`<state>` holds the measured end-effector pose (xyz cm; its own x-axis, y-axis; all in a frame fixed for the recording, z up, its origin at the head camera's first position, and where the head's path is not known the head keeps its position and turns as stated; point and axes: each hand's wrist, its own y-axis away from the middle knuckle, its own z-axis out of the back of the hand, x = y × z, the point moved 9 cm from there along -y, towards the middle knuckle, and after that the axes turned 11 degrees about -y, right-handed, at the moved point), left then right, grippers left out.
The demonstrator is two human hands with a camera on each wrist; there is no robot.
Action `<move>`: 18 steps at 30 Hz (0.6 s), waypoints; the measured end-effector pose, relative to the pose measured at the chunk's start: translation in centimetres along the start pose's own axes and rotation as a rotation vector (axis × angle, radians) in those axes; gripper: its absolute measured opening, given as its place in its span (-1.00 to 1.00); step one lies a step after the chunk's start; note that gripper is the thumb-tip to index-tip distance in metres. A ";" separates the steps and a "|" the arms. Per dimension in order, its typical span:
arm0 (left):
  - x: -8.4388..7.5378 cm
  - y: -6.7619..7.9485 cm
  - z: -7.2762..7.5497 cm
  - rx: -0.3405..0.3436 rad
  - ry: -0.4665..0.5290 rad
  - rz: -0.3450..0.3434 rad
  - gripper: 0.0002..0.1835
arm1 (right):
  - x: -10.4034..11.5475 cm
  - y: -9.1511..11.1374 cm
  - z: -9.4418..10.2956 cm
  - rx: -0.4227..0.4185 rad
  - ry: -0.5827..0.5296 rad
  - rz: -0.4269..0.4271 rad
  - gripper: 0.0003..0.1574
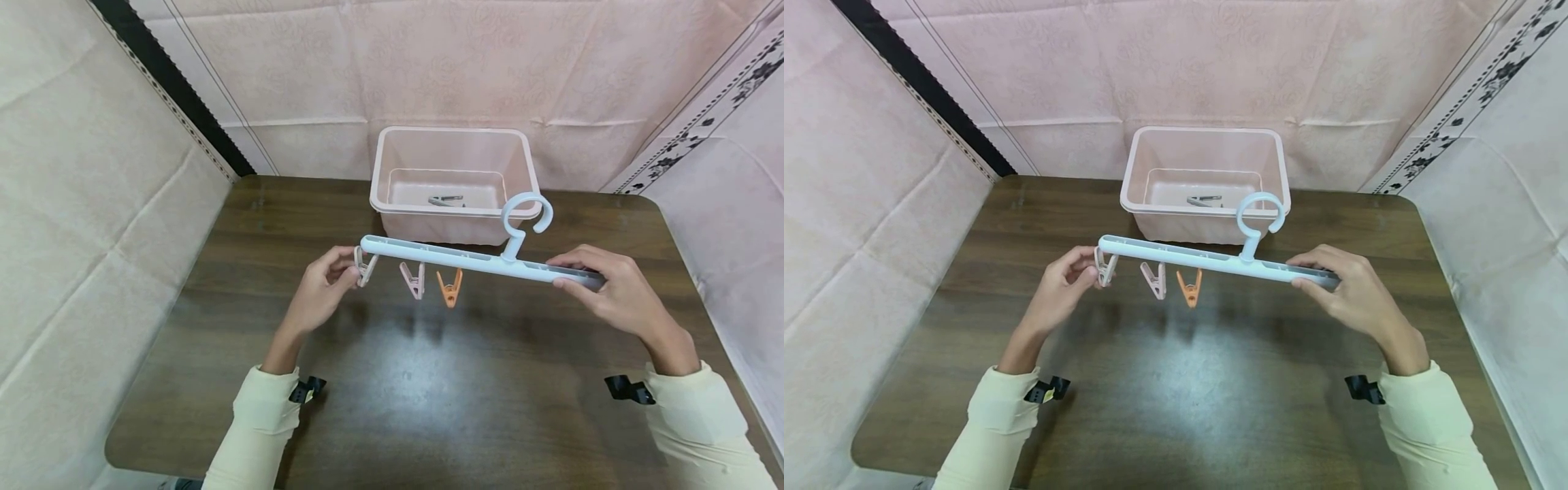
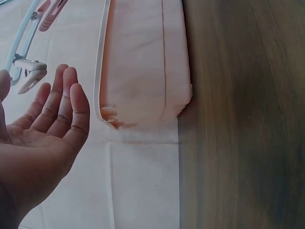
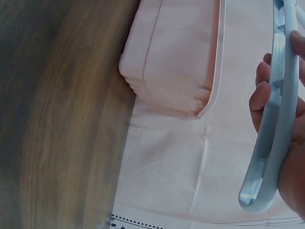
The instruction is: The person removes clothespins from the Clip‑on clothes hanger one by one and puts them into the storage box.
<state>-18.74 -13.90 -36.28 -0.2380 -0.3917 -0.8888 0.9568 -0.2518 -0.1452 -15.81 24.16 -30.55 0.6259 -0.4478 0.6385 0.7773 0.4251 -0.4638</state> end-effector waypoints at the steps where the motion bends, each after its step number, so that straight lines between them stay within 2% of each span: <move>1: 0.0 0.0 0.0 0.001 0.002 -0.001 -0.69 | 0.0 0.0 0.0 0.000 0.000 0.000 -0.42; 5: -0.3 0.0 -0.2 0.023 0.067 -0.028 -0.70 | -0.1 -0.1 0.1 -0.004 -0.001 -0.001 -0.39; 9: -0.3 -0.1 -0.9 0.076 0.210 -0.030 -0.55 | 0.0 -0.1 0.2 -0.011 -0.001 0.001 -0.39; 14: 0.2 -0.1 -2.3 0.196 0.361 0.022 -0.21 | 0.1 -0.2 0.2 -0.013 -0.002 0.001 -0.38; 18: 0.5 0.1 -3.1 0.262 0.498 0.075 -0.12 | 0.1 -0.2 0.1 -0.014 -0.006 -0.003 -0.39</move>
<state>-18.25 -11.34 -38.09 -0.0030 0.0317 -0.9995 0.8794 -0.4758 -0.0178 -15.92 24.10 -30.29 0.6235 -0.4438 0.6436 0.7797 0.4127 -0.4708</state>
